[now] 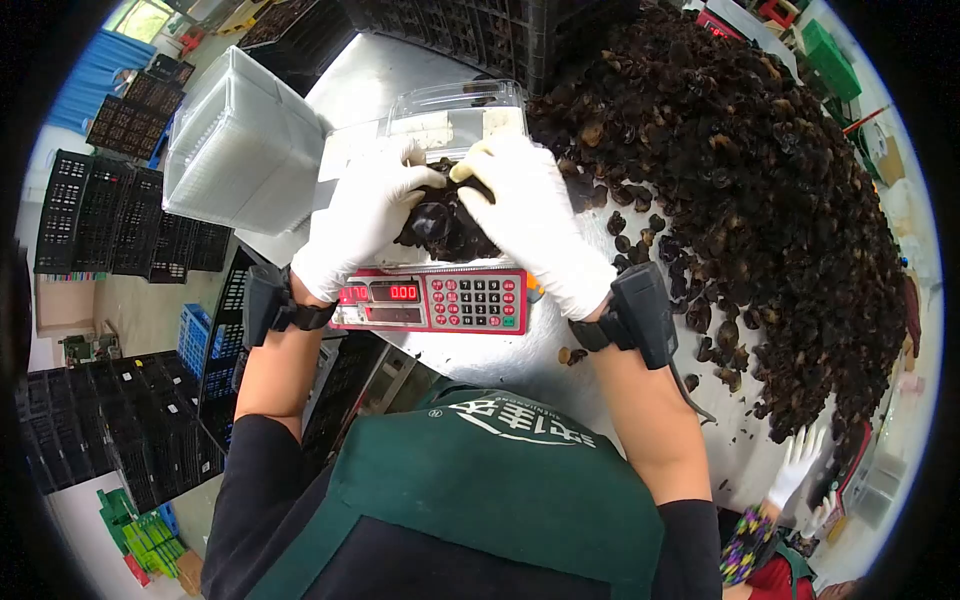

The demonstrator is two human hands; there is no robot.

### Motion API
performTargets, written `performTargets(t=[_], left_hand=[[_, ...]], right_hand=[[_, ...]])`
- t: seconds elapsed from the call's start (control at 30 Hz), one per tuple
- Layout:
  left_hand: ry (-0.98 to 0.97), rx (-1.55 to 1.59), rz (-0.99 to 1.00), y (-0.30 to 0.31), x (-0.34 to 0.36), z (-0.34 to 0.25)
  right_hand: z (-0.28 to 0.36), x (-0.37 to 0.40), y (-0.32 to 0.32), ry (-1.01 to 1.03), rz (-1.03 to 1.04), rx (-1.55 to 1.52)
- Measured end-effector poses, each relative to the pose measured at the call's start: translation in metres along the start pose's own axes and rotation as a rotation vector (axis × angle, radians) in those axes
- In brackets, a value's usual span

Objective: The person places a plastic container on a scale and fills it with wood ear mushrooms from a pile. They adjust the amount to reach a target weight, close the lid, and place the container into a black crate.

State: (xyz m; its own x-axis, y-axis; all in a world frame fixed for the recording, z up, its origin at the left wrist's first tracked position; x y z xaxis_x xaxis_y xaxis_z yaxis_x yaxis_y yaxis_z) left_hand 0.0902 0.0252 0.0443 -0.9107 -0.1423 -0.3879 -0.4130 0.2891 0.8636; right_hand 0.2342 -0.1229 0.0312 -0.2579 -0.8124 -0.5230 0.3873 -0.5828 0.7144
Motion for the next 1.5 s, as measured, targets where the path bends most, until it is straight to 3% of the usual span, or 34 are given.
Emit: performTargets(t=[0.17,0.27,0.43,0.53,0.6,0.63,0.7,0.77,0.8,0.83,0.9,0.93,1.03,1.1,1.17,1.23,1.33,1.4,1.43,1.5], left_hand=[[0.101,0.050,0.015,-0.004,0.009,0.014],[0.077,0.167,-0.088,0.004,0.015,0.012],[0.266,0.401,-0.211,0.021,0.019,-0.002],[0.226,0.457,-0.226,0.034,0.016,-0.014],[0.205,0.529,-0.203,0.042,0.009,-0.038],[0.063,0.469,-0.149,0.041,0.004,-0.041],[0.051,0.490,-0.168,0.039,-0.007,-0.058],[0.146,0.615,-0.136,0.059,-0.014,-0.062],[0.079,0.475,-0.201,0.068,-0.015,-0.051],[0.070,0.549,-0.244,0.070,-0.013,-0.033],[0.195,0.531,-0.246,0.082,0.002,-0.006],[0.254,0.499,-0.256,0.084,0.010,0.002],[0.422,0.437,-0.242,0.079,0.035,0.021],[0.506,0.434,-0.189,0.072,0.046,0.034],[0.498,0.379,-0.137,0.064,0.044,0.048],[0.555,0.351,-0.040,0.057,0.028,0.054],[0.558,0.182,-0.016,0.019,-0.013,0.092],[0.597,0.010,0.041,-0.010,-0.035,0.112],[0.617,-0.011,0.085,-0.022,-0.037,0.116],[0.655,-0.064,0.150,-0.041,-0.048,0.133]], right_hand=[[-0.003,0.012,-0.002,-0.090,-0.009,-0.098],[0.000,0.016,0.013,-0.130,-0.017,-0.073],[0.012,0.017,0.026,-0.163,-0.071,-0.113],[0.023,0.015,0.027,-0.135,-0.068,-0.299],[0.045,0.010,0.034,-0.390,0.026,-0.753],[0.055,0.011,0.036,-0.521,0.086,-0.984],[0.053,0.016,0.038,-0.562,0.064,-1.087],[0.040,0.030,0.057,-0.684,0.023,-0.937],[0.030,0.047,0.068,-0.739,-0.018,-0.840],[0.021,0.071,0.081,-0.790,-0.061,-0.740],[0.004,0.130,0.109,-0.934,-0.077,-0.537],[-0.004,0.167,0.128,-0.988,0.014,-0.309],[-0.010,0.304,0.170,-1.168,0.032,-0.142],[0.008,0.382,0.197,-1.406,0.031,-0.246],[0.019,0.459,0.221,-1.451,0.052,-0.247],[0.032,0.486,0.231,-1.392,0.175,0.171],[0.013,0.461,0.229,-1.194,0.083,0.349],[0.001,0.392,0.199,-1.168,0.014,0.241],[0.005,0.343,0.177,-1.060,-0.078,0.177],[0.015,0.263,0.141,-0.960,-0.019,0.104]])
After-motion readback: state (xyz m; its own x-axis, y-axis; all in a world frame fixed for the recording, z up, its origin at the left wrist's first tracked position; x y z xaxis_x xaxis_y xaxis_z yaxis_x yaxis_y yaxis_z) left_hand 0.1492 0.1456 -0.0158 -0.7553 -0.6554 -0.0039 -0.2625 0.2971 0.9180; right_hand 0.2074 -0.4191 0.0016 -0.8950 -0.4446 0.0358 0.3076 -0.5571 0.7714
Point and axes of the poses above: each hand's wrist, its own x-axis away from the middle knuckle, its own y-axis out of the back of the hand, z = x × y, the point moved 1 cm from there along -x, towards the middle knuckle, and after that the axes turned 5 degrees about x, right-handed, at the moved point
